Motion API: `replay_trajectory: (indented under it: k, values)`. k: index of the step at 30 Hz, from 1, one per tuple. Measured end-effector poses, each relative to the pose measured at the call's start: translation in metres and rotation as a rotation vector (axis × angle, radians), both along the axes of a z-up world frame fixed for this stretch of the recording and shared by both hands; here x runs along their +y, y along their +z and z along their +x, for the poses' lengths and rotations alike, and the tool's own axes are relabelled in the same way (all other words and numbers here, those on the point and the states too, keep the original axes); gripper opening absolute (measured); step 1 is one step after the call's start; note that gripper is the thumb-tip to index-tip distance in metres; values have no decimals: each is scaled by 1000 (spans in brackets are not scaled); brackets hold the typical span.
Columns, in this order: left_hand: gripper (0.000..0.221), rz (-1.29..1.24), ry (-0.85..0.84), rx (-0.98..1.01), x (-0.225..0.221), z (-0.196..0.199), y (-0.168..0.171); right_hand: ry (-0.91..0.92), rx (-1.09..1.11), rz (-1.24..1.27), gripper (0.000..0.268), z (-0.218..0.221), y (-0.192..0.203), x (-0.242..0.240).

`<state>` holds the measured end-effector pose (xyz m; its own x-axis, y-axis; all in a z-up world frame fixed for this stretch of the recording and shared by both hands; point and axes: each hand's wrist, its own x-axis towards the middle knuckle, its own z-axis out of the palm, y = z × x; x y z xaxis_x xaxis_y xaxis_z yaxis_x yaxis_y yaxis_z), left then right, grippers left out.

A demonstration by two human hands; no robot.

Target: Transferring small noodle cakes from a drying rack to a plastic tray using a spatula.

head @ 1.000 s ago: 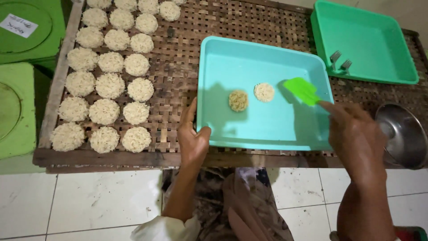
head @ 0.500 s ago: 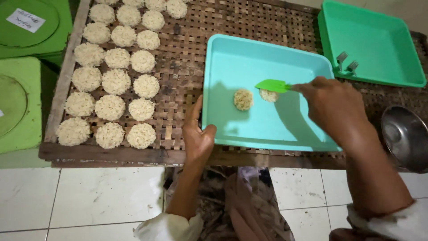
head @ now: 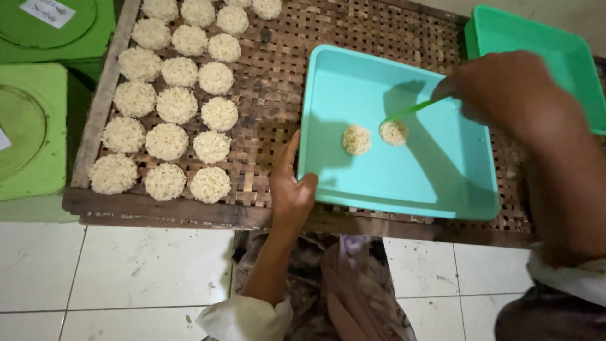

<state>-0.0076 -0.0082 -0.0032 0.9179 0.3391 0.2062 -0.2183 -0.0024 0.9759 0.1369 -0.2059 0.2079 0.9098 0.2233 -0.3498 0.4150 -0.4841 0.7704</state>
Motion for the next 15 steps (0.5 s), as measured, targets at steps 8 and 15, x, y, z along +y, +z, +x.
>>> replay_trajectory:
  k: [8,15]
  values:
    - [78,78,9,144,-1,3,-6,44,-61,209,61,9,-9,-14]
    - [78,12,-13,136,1,-1,8,77,-134,186,39,-18,-2,-55]
